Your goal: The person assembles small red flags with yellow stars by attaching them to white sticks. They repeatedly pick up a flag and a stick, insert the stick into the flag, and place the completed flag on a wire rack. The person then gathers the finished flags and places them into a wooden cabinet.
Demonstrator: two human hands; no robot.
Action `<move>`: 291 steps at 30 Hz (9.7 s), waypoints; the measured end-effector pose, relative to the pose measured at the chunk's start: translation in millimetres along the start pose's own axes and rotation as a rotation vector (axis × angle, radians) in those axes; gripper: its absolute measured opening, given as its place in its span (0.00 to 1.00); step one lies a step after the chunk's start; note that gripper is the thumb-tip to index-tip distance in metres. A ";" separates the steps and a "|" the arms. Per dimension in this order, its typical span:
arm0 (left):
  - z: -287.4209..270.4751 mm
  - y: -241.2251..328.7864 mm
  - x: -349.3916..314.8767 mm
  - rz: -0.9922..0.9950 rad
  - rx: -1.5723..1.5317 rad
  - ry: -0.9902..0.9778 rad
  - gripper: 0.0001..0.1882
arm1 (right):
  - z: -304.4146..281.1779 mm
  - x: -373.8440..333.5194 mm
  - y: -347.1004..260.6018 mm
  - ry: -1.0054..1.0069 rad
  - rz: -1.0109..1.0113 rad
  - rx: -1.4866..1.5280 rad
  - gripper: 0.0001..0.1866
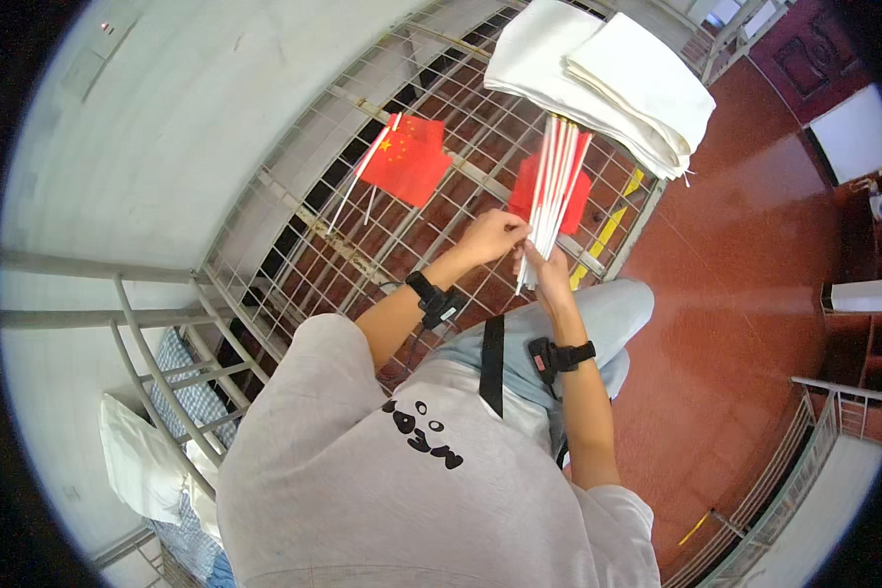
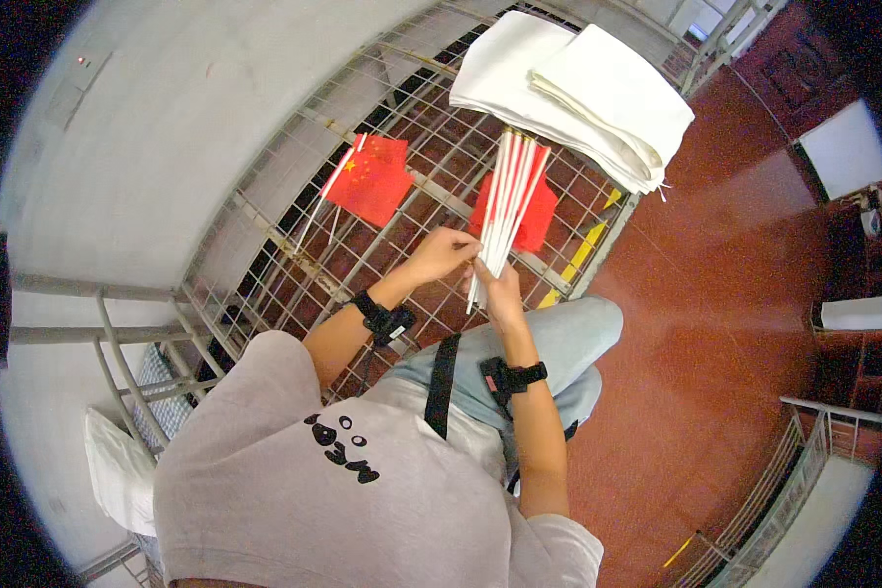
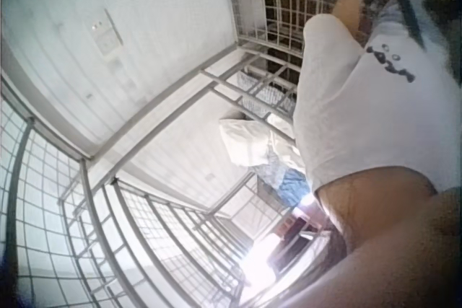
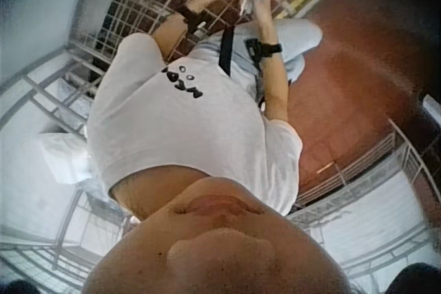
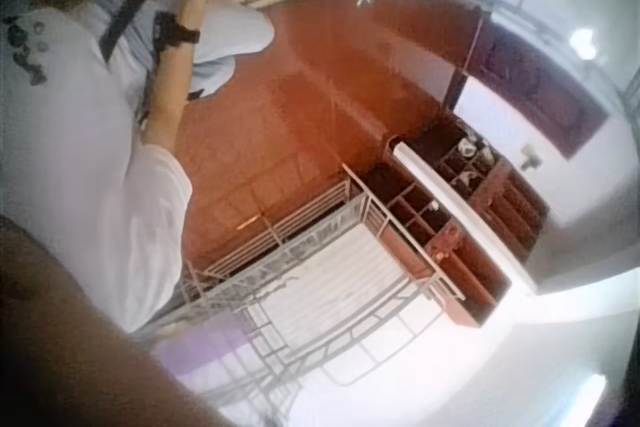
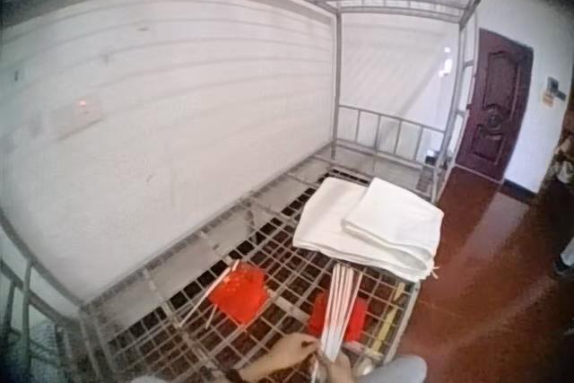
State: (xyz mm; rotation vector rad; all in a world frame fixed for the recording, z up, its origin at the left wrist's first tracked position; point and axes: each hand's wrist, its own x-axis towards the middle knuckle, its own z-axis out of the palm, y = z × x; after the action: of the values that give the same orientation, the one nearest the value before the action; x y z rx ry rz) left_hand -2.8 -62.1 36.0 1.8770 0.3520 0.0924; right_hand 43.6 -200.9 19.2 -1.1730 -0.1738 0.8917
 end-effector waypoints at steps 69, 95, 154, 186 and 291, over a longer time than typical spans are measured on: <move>33.3 -33.4 34.3 -0.688 -0.695 0.342 0.22 | -32.8 9.7 20.2 0.395 0.015 -0.121 0.07; -10.2 -42.2 24.7 -0.474 -1.058 0.296 0.11 | -24.3 1.5 5.0 0.247 -0.065 -0.114 0.06; 60.5 -7.2 4.7 -0.313 -0.835 -0.011 0.18 | -12.9 4.2 14.4 0.209 -0.098 -0.211 0.15; -219.0 -175.0 -50.7 -0.483 0.912 0.717 0.10 | -28.9 2.8 -8.3 0.209 0.075 0.131 0.05; 465.5 530.0 430.0 0.047 -0.137 -0.694 0.13 | -531.6 -31.5 -594.3 0.521 -0.129 0.217 0.08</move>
State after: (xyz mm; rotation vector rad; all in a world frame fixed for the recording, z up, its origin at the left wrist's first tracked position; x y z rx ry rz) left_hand 620.3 -517.2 331.0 1.6622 -0.1727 -0.4826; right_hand 621.2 -666.1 313.8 -1.1379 0.2628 0.4566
